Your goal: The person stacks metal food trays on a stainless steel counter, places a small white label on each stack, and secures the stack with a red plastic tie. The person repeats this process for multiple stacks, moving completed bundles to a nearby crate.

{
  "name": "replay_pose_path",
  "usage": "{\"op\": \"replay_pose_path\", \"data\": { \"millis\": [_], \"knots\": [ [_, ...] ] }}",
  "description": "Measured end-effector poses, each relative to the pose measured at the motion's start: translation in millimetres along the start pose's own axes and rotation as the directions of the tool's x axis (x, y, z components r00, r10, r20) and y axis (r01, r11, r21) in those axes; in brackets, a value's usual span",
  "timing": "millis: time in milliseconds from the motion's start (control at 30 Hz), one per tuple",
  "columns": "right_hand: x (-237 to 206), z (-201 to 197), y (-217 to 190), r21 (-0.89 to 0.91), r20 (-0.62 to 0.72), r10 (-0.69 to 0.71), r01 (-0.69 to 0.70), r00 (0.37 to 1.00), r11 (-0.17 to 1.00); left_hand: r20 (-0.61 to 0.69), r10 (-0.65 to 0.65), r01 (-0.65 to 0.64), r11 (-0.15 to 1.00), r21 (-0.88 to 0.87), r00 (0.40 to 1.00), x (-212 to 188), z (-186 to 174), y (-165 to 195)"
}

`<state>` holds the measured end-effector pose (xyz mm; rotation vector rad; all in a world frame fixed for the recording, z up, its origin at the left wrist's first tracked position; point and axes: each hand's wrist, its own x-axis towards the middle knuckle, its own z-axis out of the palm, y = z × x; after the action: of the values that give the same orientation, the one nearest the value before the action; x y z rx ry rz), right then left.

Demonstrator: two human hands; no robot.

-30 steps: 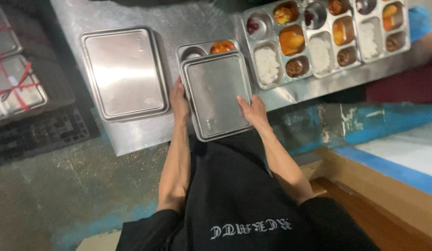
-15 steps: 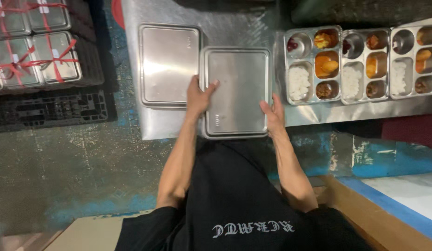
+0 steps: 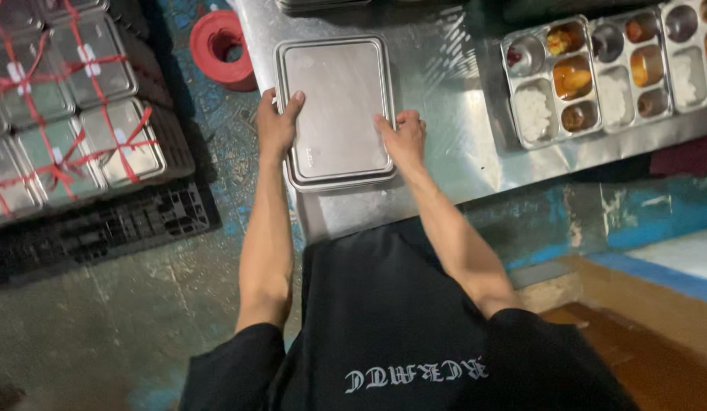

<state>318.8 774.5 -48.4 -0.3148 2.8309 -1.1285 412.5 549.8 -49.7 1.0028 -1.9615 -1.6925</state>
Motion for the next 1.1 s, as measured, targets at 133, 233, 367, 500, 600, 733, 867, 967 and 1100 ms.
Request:
{"op": "replay_pose_path", "data": {
  "millis": [133,233,367,500,600,733,867,967,1100],
  "knots": [
    [25,-23,-21,0.01,0.422,0.415,-0.462,0.806,0.887,-0.027,-0.013,0.01,0.995,-0.102,1.0,-6,1,-9],
    [31,-37,-32,0.143,0.571,0.447,-0.619,0.689,0.773,-0.038,-0.009,0.002,0.985,-0.174,0.999,-12,5,-13],
    [29,-34,-26,0.161,0.414,0.41,-0.509,0.813,0.846,-0.047,-0.131,0.122,0.981,-0.153,0.99,-12,4,-27],
    [44,-24,-1,0.347,0.615,0.389,-0.679,0.686,0.647,0.185,-0.271,0.323,0.664,-0.674,0.945,-10,-7,-45],
    [61,-39,21,0.499,0.775,0.228,-0.793,0.589,0.35,0.123,-0.273,0.299,0.889,-0.347,0.954,-15,-13,-48],
    [63,-95,80,0.586,0.764,-0.308,-0.81,0.566,-0.035,-0.025,-0.1,0.1,0.995,0.001,0.995,-38,2,-8],
    [19,-161,168,0.442,0.684,-0.56,-0.876,0.467,-0.191,-0.259,0.445,-0.264,0.812,0.52,0.857,-73,98,49],
    [-20,-194,248,0.321,0.687,-0.566,-0.889,0.456,-0.326,0.049,0.306,-0.299,0.948,-0.105,0.951,-93,252,58],
    [-39,-237,337,0.477,0.309,-0.589,-0.657,0.747,-0.584,0.375,-0.08,0.151,0.975,-0.164,0.924,-89,452,40]
  ]
}}
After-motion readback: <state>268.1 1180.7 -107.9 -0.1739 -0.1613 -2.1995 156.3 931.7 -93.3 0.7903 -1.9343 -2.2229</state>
